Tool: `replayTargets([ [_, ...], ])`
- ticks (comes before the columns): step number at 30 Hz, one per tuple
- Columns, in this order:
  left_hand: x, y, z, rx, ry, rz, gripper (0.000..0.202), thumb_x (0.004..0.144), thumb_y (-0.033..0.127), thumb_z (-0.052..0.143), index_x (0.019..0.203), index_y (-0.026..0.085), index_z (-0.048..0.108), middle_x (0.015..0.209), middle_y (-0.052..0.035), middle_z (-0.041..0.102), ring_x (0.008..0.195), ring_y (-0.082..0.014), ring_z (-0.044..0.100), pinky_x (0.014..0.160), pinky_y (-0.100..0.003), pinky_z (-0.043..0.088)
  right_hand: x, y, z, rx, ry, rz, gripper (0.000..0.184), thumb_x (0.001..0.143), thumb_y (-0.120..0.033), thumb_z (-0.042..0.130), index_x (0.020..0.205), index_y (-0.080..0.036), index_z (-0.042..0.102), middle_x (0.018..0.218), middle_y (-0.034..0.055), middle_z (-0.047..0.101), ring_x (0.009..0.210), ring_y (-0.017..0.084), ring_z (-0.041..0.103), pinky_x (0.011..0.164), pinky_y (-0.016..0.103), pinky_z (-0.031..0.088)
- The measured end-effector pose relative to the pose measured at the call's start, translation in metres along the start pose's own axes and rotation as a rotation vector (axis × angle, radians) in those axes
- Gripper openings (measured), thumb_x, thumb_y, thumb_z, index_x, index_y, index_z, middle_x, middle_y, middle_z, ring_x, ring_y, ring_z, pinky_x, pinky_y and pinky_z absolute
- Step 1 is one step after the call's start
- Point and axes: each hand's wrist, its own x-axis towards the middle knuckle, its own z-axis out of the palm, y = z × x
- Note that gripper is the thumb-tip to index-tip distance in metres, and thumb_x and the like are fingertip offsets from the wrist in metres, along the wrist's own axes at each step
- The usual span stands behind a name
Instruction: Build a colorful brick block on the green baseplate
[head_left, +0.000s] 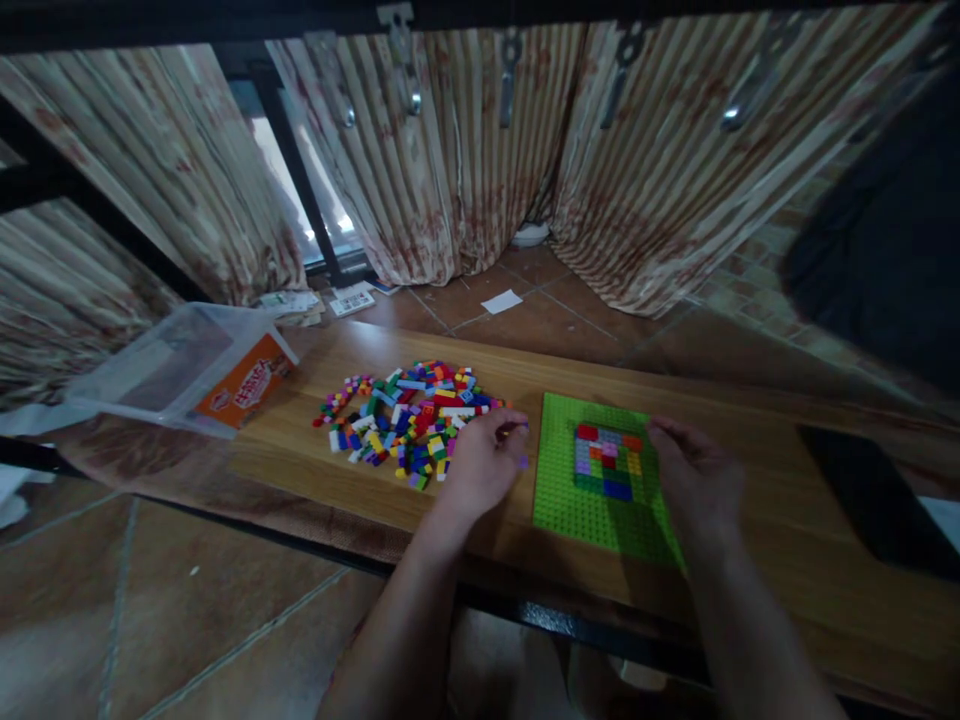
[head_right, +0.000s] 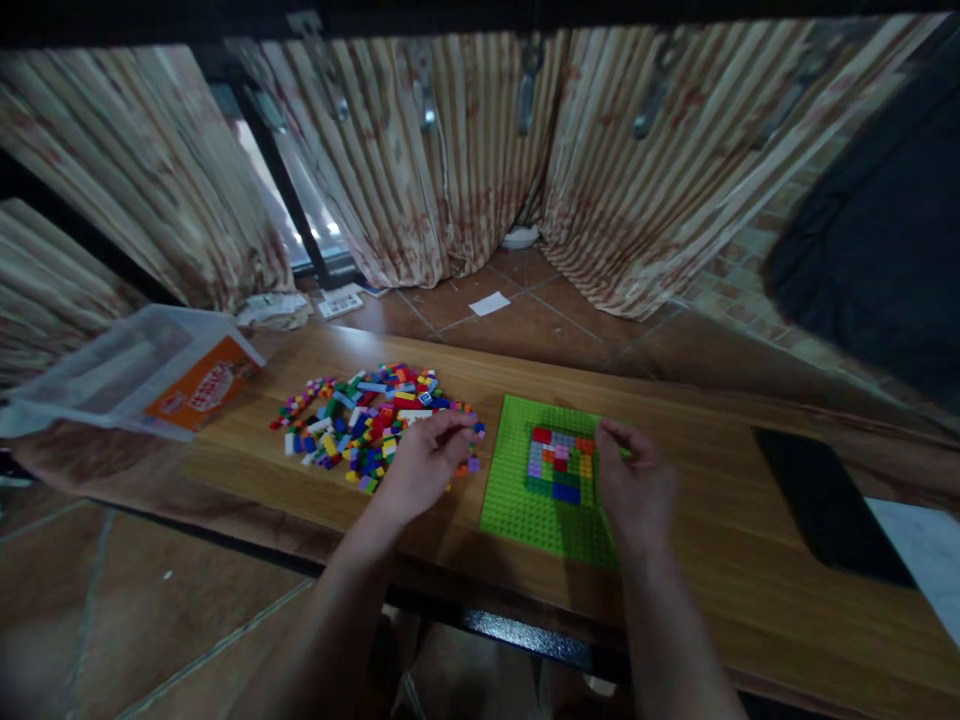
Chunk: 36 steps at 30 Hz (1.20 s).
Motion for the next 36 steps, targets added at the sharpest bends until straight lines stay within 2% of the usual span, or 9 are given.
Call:
replayTargets([
  [5, 0.006, -0.011, -0.047, 0.299, 0.277, -0.108, 0.022, 0.079, 0.014, 0.054, 0.094, 0.015, 0.071, 0.087, -0.0059, 0.073, 0.076, -0.0166, 0.065, 0.073, -0.026, 0.049, -0.003, -0.007, 0.005, -0.007, 0.034, 0.024, 0.032, 0.074, -0.044, 0.066, 0.092, -0.018, 0.074, 0.09, 0.0073, 0.074, 0.079, 0.023, 0.068, 0.074, 0.036, 0.052],
  [8, 0.003, -0.014, -0.068, 0.486, 0.3, -0.178, 0.023, 0.076, 0.017, 0.058, 0.095, 0.017, 0.071, 0.089, -0.0048, 0.072, 0.077, -0.0176, 0.065, 0.074, -0.028, 0.049, -0.003, -0.008, 0.006, -0.022, 0.016, 0.014, 0.03, 0.075, -0.043, 0.066, 0.091, -0.018, 0.075, 0.088, 0.0072, 0.074, 0.081, 0.024, 0.068, 0.078, 0.038, 0.052],
  [10, -0.001, -0.014, -0.074, 0.593, 0.27, -0.19, 0.024, 0.075, 0.019, 0.061, 0.096, 0.018, 0.071, 0.094, -0.0049, 0.072, 0.08, -0.0185, 0.066, 0.076, -0.029, 0.049, -0.002, -0.006, 0.007, -0.028, 0.012, -0.014, 0.029, 0.075, -0.043, 0.065, 0.09, -0.019, 0.075, 0.087, 0.0068, 0.074, 0.083, 0.024, 0.068, 0.081, 0.039, 0.052],
  [16, -0.007, -0.01, -0.064, 0.839, 0.228, -0.136, 0.023, 0.077, 0.028, 0.063, 0.096, 0.019, 0.071, 0.109, -0.0085, 0.068, 0.095, -0.0239, 0.065, 0.084, -0.033, 0.048, -0.003, -0.001, 0.012, 0.004, -0.005, -0.074, 0.026, 0.076, -0.043, 0.065, 0.086, -0.02, 0.074, 0.087, 0.006, 0.074, 0.083, 0.023, 0.068, 0.084, 0.04, 0.051],
  [25, -0.009, 0.0, -0.044, 0.993, 0.207, -0.117, 0.018, 0.082, 0.018, 0.051, 0.088, 0.016, 0.068, 0.097, -0.0124, 0.067, 0.095, -0.026, 0.063, 0.081, -0.034, 0.049, -0.008, -0.011, 0.014, -0.004, -0.031, -0.081, 0.025, 0.077, -0.039, 0.064, 0.085, -0.018, 0.074, 0.086, 0.0074, 0.074, 0.081, 0.023, 0.067, 0.084, 0.041, 0.05],
  [28, -0.008, -0.003, -0.047, 0.938, 0.252, -0.098, 0.016, 0.083, 0.019, 0.052, 0.088, 0.017, 0.067, 0.102, -0.0122, 0.066, 0.09, -0.0253, 0.064, 0.077, -0.034, 0.049, -0.008, -0.012, 0.014, 0.004, -0.012, -0.073, 0.024, 0.076, -0.039, 0.065, 0.083, -0.018, 0.074, 0.083, 0.007, 0.073, 0.08, 0.023, 0.067, 0.083, 0.041, 0.05],
  [30, -0.005, -0.005, -0.049, 0.806, 0.299, -0.063, 0.014, 0.083, 0.022, 0.054, 0.088, 0.017, 0.066, 0.098, -0.0104, 0.067, 0.085, -0.0234, 0.064, 0.074, -0.034, 0.049, -0.007, -0.013, 0.015, 0.025, 0.008, -0.078, 0.023, 0.077, -0.039, 0.065, 0.082, -0.018, 0.073, 0.082, 0.0064, 0.073, 0.079, 0.022, 0.067, 0.082, 0.04, 0.051],
  [33, -0.001, -0.004, -0.043, 0.377, 0.352, -0.018, 0.014, 0.081, 0.028, 0.059, 0.089, 0.018, 0.065, 0.086, -0.0052, 0.068, 0.072, -0.017, 0.062, 0.068, -0.029, 0.048, -0.009, -0.017, 0.015, 0.094, 0.012, -0.128, 0.021, 0.078, -0.038, 0.065, 0.084, -0.019, 0.073, 0.083, 0.0051, 0.073, 0.079, 0.021, 0.067, 0.08, 0.039, 0.051],
  [36, -0.001, 0.004, -0.023, -0.103, 0.266, -0.027, 0.02, 0.077, 0.033, 0.066, 0.088, 0.017, 0.065, 0.079, -0.0019, 0.067, 0.065, -0.0127, 0.06, 0.062, -0.024, 0.048, -0.016, -0.026, 0.015, 0.152, -0.022, -0.229, 0.016, 0.08, -0.034, 0.065, 0.086, -0.022, 0.073, 0.085, 0.003, 0.072, 0.079, 0.019, 0.066, 0.078, 0.037, 0.052],
])
